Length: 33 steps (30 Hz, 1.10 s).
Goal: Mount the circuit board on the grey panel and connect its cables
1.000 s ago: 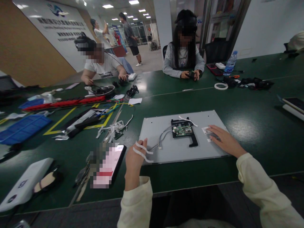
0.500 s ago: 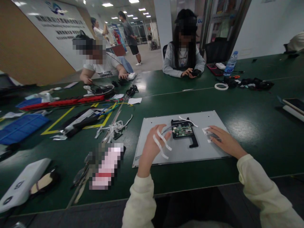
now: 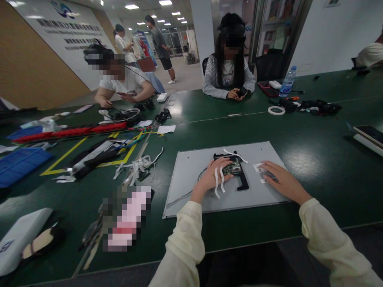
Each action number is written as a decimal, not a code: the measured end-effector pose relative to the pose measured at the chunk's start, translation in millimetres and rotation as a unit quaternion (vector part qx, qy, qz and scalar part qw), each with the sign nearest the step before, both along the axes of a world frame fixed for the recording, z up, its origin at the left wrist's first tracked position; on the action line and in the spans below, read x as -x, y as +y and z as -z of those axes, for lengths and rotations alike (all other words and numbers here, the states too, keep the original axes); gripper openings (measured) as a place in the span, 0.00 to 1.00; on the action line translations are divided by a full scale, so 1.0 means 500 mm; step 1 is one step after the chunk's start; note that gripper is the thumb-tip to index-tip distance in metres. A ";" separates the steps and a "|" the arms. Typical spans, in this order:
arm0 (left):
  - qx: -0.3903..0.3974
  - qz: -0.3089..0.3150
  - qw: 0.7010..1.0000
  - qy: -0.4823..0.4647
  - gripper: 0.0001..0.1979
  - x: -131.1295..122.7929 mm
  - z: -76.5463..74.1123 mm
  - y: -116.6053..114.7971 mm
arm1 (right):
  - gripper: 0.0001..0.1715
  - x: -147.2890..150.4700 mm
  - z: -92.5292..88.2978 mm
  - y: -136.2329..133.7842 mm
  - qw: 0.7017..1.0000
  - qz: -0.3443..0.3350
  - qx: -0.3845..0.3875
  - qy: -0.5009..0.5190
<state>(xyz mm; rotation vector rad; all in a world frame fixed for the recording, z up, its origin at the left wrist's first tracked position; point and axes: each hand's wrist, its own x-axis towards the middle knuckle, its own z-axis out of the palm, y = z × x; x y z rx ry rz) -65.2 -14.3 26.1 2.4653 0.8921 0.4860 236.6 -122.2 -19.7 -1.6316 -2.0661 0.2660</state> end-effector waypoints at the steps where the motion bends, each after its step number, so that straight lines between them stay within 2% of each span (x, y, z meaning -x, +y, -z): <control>1: 0.000 0.001 1.000 -0.002 0.25 0.002 -0.002 0.000 | 0.28 0.000 -0.001 0.000 1.000 0.000 0.003 0.000; 6: 0.000 0.003 1.000 -0.014 0.24 0.005 -0.006 0.002 | 0.28 0.001 0.002 0.004 1.000 0.004 0.006 -0.004; 10: 0.000 -0.021 1.000 -0.014 0.22 -0.002 -0.011 -0.004 | 0.26 0.005 0.002 -0.002 1.000 0.005 -0.005 -0.008; 13: -0.005 -0.047 0.999 -0.017 0.19 -0.010 -0.021 -0.012 | 0.25 0.012 -0.017 -0.022 1.000 0.024 -0.012 -0.004; 16: -0.005 -0.056 0.998 -0.037 0.17 -0.029 -0.032 -0.009 | 0.23 0.023 -0.055 -0.032 0.999 0.040 -0.004 0.018; 19: 0.005 -0.051 0.996 -0.074 0.17 -0.062 -0.040 0.009 | 0.21 0.042 -0.095 0.006 0.998 0.036 0.004 0.043; 22: 0.010 -0.069 0.992 -0.103 0.17 -0.097 -0.036 0.029 | 0.19 0.072 -0.112 0.089 0.995 0.049 0.003 0.086; 25: 0.006 -0.060 0.992 -0.109 0.16 -0.114 -0.018 0.040 | 0.16 0.107 -0.097 0.172 0.992 0.075 -0.007 0.105; 27: -0.015 -0.047 0.993 -0.107 0.15 -0.114 -0.001 0.041 | 0.15 0.127 -0.075 0.206 0.990 0.107 -0.024 0.090; 29: -0.045 -0.041 0.993 -0.105 0.15 -0.110 0.013 0.040 | 0.15 0.143 -0.051 0.220 0.989 0.118 -0.036 0.077; 33: -0.065 -0.051 0.992 -0.100 0.16 -0.103 0.028 0.038 | 0.12 0.159 -0.017 0.217 0.991 0.098 -0.038 0.078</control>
